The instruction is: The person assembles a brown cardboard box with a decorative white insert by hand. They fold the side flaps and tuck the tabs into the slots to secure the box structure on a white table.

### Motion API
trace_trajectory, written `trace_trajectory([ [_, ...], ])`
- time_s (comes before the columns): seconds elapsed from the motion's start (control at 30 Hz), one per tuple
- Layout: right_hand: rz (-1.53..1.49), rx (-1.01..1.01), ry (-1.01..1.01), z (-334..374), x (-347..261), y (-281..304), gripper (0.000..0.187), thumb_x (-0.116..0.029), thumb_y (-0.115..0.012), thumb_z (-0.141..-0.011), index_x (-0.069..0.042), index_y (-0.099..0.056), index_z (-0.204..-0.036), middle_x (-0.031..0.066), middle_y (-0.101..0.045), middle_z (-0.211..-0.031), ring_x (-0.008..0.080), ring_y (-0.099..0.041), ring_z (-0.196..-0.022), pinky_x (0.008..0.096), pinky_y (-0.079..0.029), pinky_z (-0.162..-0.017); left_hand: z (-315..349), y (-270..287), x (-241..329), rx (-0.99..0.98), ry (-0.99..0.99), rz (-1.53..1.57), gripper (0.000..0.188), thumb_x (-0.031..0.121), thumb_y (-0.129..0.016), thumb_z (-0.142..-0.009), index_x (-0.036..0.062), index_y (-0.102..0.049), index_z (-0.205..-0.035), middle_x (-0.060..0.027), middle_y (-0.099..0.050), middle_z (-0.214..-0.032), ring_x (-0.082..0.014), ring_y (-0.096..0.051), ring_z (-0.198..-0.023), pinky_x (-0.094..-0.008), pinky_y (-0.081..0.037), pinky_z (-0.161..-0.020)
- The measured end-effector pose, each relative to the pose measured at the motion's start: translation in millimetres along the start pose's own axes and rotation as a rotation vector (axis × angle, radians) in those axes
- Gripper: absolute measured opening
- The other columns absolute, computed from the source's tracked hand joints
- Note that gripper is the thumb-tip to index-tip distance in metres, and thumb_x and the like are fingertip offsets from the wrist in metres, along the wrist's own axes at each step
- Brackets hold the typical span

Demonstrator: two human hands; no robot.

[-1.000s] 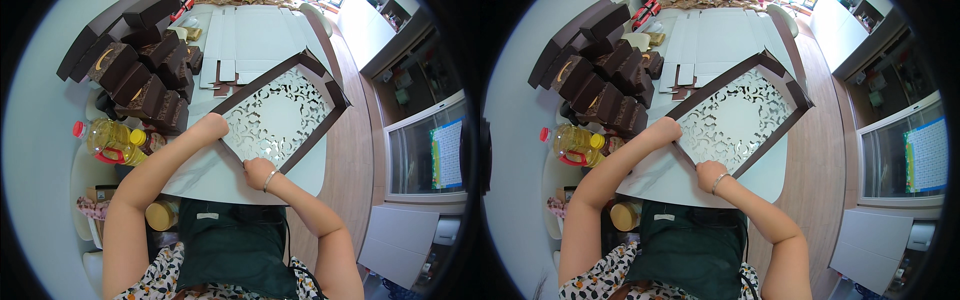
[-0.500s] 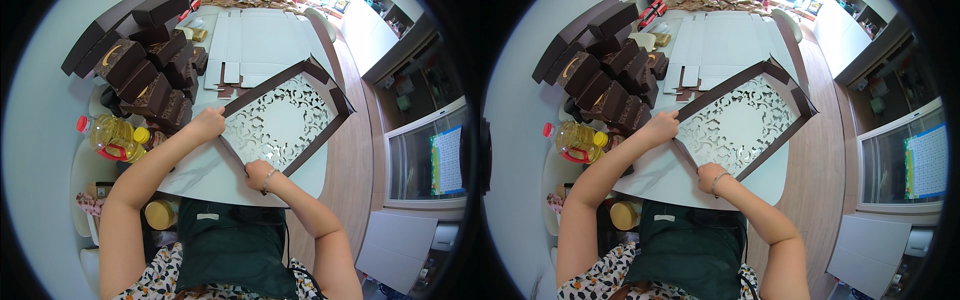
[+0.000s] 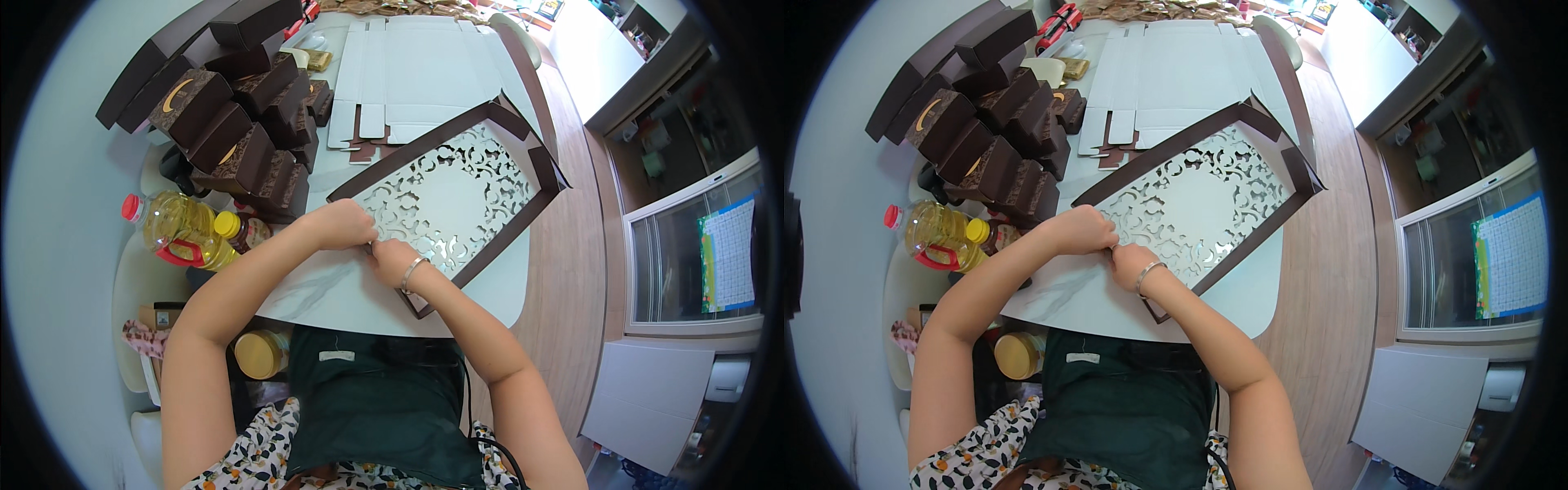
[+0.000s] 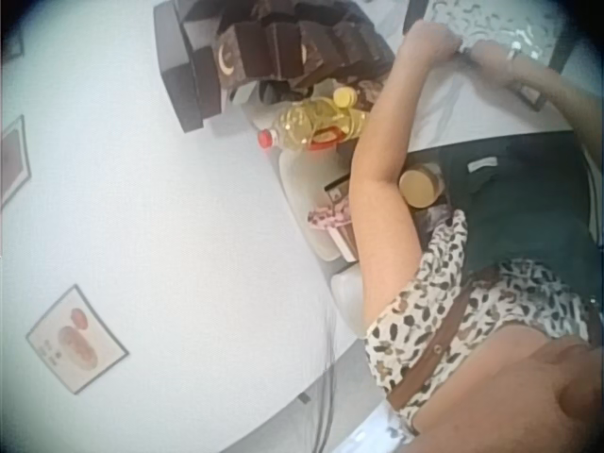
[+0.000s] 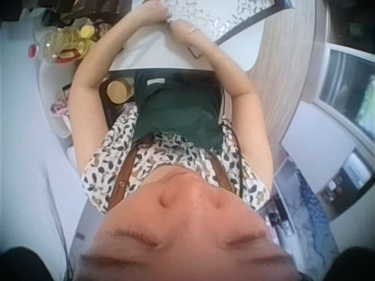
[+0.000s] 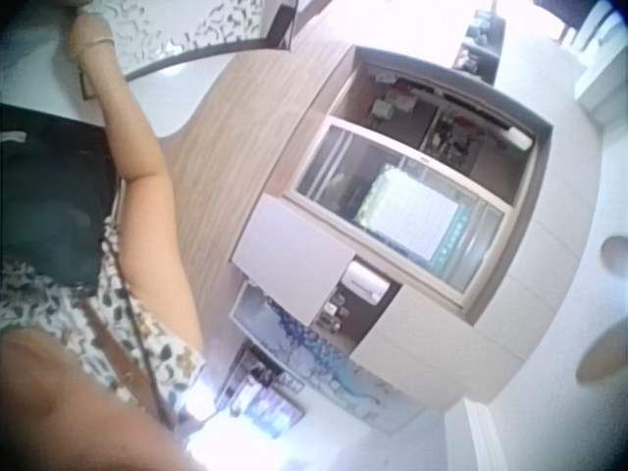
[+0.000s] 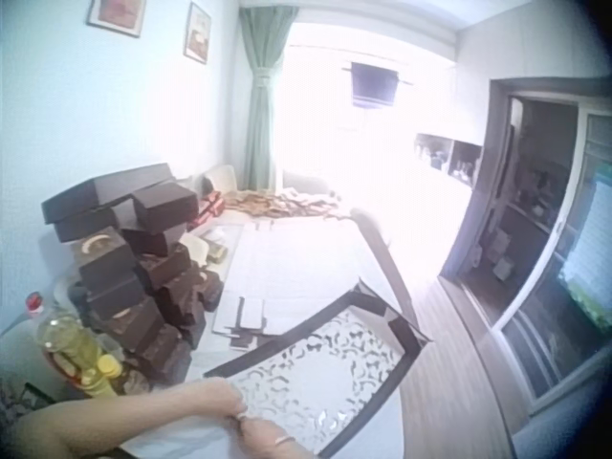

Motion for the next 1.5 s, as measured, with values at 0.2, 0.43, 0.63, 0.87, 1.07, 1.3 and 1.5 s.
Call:
trace_trajectory([
  [0.2, -0.047, 0.181, -0.185, 15, -12, 4, 0.031, -0.03, -0.053, -0.097, -0.001, -0.062, -0.094, 0.021, -0.071, -0.084, 0.0375, -0.07, -0.077, 0.048, -0.056, -0.071, 28, 1, 9, 0.36, -0.051, 0.071, 0.016, 0.024, -0.066, -0.078, 0.0114, -0.056, -0.08, -0.0003, -0.058, -0.082, -0.0192, -0.062, -0.084, -0.0332, -0.053, -0.07],
  [0.43, 0.163, 0.446, -0.155, 33, -26, 0, 0.029, -0.032, -0.055, -0.097, -0.005, -0.06, -0.087, 0.0129, -0.068, -0.072, 0.0312, -0.069, -0.061, 0.0445, -0.055, -0.055, 30, 2, 9, 0.327, -0.049, 0.239, 0.018, 0.025, -0.069, -0.079, 0.0121, -0.057, -0.08, -0.0002, -0.059, -0.088, -0.0208, -0.06, -0.09, -0.0355, -0.049, -0.078],
  [0.63, 0.143, 0.447, -0.047, 42, -30, 22, 0.029, -0.031, -0.055, -0.096, -0.008, -0.063, -0.08, 0.0115, -0.068, -0.074, 0.0285, -0.068, -0.059, 0.04, -0.054, -0.053, 26, 0, 4, 0.294, -0.052, 0.386, 0.016, 0.019, -0.074, -0.074, 0.0111, -0.063, -0.083, -0.0023, -0.06, -0.087, -0.0233, -0.06, -0.093, -0.0379, -0.051, -0.081],
  [0.87, 0.176, 0.419, -0.005, 32, -30, 10, 0.031, -0.035, -0.057, -0.095, -0.009, -0.069, -0.084, 0.0094, -0.069, -0.075, 0.0273, -0.069, -0.063, 0.0405, -0.054, -0.053, 37, 15, -7, 0.47, -0.006, 0.793, 0.024, 0.007, -0.078, -0.066, 0.0082, -0.07, -0.088, -0.0037, -0.064, -0.087, -0.0275, -0.063, -0.086, -0.0377, -0.053, -0.079],
  [1.07, 0.106, 0.102, 0.033, 54, -33, 15, 0.035, -0.044, -0.062, -0.091, -0.01, -0.067, -0.099, 0.0111, -0.069, -0.086, 0.0301, -0.07, -0.081, 0.0458, -0.054, -0.076, 44, 15, -2, 0.427, 0.033, 0.704, 0.016, 0.006, -0.077, -0.066, 0.0076, -0.066, -0.078, -0.004, -0.062, -0.077, -0.0281, -0.063, -0.081, -0.0389, -0.052, -0.071],
  [1.3, 0.4, -0.045, 0.264, 133, 23, 22, 0.031, -0.032, -0.076, -0.079, -0.01, -0.063, -0.098, 0.0055, -0.061, -0.103, 0.025, -0.059, -0.108, 0.0439, -0.046, -0.092, 39, 29, 1, 0.405, 0.012, 0.52, 0.016, 0.008, -0.076, -0.066, 0.0097, -0.062, -0.074, -0.0032, -0.059, -0.077, -0.0261, -0.063, -0.08, -0.0381, -0.052, -0.071],
  [1.5, 0.543, 0.284, 0.33, 115, 25, 18, 0.014, -0.009, -0.064, -0.074, -0.013, -0.062, -0.087, 0.001, -0.056, -0.088, 0.0191, -0.059, -0.09, 0.0322, -0.049, -0.077, 39, 53, 0, 0.412, 0.013, 0.184, 0.018, 0.007, -0.072, -0.061, 0.0119, -0.058, -0.072, -0.0009, -0.056, -0.076, -0.0211, -0.061, -0.08, -0.0334, -0.05, -0.075],
])
Point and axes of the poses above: each hand's wrist, its own z-axis away from the middle knuckle, its own y-axis out of the back of the hand, x = y × z, the point moved 9 cm from there along -z, towards the middle knuckle
